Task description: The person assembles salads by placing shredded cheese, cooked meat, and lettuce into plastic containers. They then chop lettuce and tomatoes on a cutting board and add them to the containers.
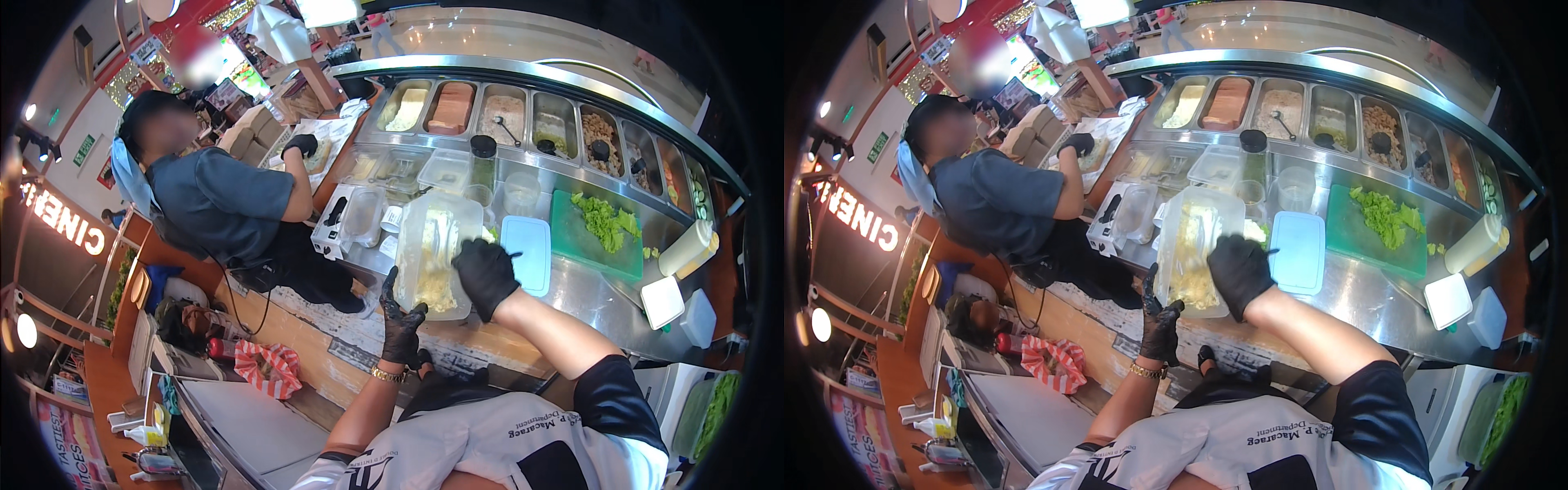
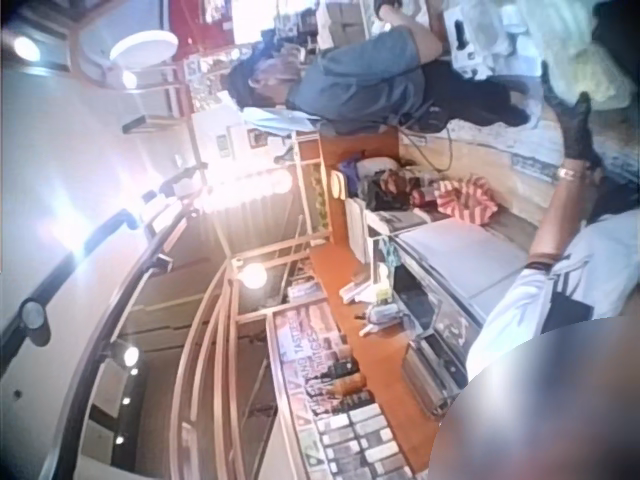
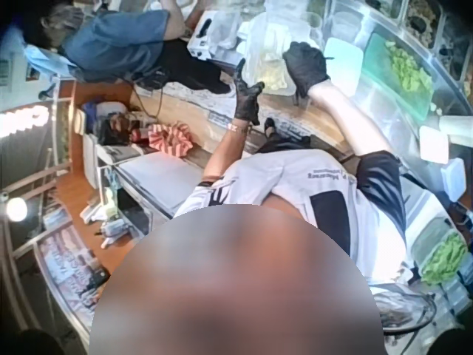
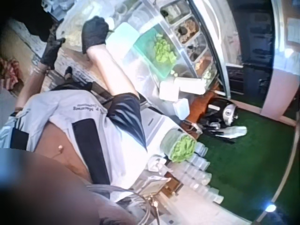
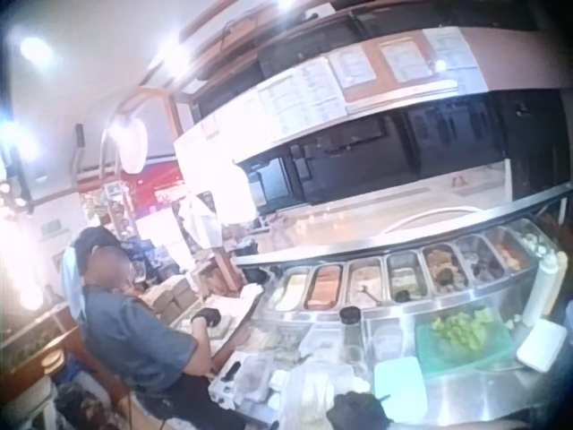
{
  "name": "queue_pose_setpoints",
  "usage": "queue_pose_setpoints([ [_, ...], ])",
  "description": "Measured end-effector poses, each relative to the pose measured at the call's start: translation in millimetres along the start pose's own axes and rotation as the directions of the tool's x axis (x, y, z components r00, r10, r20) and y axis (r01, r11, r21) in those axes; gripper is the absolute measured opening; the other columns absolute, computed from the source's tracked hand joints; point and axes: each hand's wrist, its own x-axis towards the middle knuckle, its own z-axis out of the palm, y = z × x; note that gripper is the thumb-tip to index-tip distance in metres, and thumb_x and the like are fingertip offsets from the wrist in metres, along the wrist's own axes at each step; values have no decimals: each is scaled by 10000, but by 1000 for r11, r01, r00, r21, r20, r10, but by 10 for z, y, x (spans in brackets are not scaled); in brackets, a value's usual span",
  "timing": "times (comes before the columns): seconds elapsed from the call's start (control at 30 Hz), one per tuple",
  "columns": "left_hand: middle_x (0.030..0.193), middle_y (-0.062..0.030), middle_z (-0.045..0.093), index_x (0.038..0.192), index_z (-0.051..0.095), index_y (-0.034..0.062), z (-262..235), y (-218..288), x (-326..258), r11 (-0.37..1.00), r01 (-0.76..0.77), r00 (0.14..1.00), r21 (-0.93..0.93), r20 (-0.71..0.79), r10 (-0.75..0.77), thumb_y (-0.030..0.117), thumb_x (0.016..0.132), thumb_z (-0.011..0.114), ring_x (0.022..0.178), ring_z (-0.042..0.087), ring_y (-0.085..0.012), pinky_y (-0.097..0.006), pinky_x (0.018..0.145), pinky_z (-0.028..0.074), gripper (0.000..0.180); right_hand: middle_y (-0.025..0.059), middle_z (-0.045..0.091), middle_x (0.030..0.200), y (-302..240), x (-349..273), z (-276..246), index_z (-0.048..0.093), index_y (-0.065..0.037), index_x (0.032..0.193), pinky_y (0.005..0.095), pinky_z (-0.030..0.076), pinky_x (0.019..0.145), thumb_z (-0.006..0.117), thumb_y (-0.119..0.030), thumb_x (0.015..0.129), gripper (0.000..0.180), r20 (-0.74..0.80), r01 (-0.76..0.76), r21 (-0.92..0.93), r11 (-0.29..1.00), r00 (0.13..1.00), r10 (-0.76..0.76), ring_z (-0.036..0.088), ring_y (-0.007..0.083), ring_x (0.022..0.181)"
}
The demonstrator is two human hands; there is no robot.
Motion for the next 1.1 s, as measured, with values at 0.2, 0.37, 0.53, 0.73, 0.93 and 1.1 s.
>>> queue_pose_setpoints([
  [0.2, 1476, -77, 358, 1485, 323, 92, 92, 124, 58, 996, -73, 996, 47, 49, 70, 27, 718, 709, 1350, 359, -223, -363, 1109, 341, 861, 135, 584, 815, -78, 167, -212, 630, -67, 814, 377, 510, 625, 573, -85, 809, 60, -203, -55, -160, 986, 979, 21, 602, 277, 748],
  [0.37, 1488, -76, 365, 1490, 313, 80, 109, 222, 107, 995, -96, 994, -5, 50, 96, 132, 711, 785, 1371, 342, -222, -374, 1138, 300, 911, 135, 593, 858, -234, 18, -357, 640, -64, 863, 426, 523, 638, 567, -92, 821, 89, 144, 127, 59, 990, 980, -134, 611, 305, 801],
  [0.53, 1512, -80, 346, 1497, 301, 69, 127, 268, 132, 995, -97, 991, 34, 97, 93, 217, 703, 829, 1388, 319, -231, -386, 1157, 264, 965, 115, 598, 869, -59, 241, -332, 645, -94, 880, 426, 516, 666, 597, -126, 820, 83, -229, 26, -35, 999, 973, -34, 606, 288, 799],
  [0.73, 1532, -75, 320, 1503, 299, 78, 114, 329, 152, 994, -69, 989, 88, 134, 57, 159, 737, 800, 1407, 284, -229, -377, 1161, 250, 918, 114, 588, 824, -119, 58, -275, 654, -79, 801, 412, 503, 646, 596, -112, 751, 83, -114, 187, 56, 981, 977, -180, 595, 288, 782],
  [0.93, 1526, -94, 346, 1494, 312, 56, 112, 419, 242, 965, -172, 967, 198, 219, 127, 91, 741, 784, 1398, 312, -236, -376, 1167, 239, 890, 125, 571, 713, -66, 182, -277, 622, -15, 694, 404, 490, 565, 606, -89, 684, 76, -149, 356, 105, 929, 929, -339, 614, 273, 695],
  [1.1, 1543, -83, 317, 1513, 295, 67, 94, 423, 336, 920, -284, 922, 270, 341, 184, 79, 794, 746, 1389, 332, -234, -392, 1148, 292, 849, 64, 521, 702, 84, 103, -255, 622, -12, 686, 323, 424, 567, 589, -108, 663, 103, -154, 566, -314, 762, 762, -629, 538, 219, 682],
])
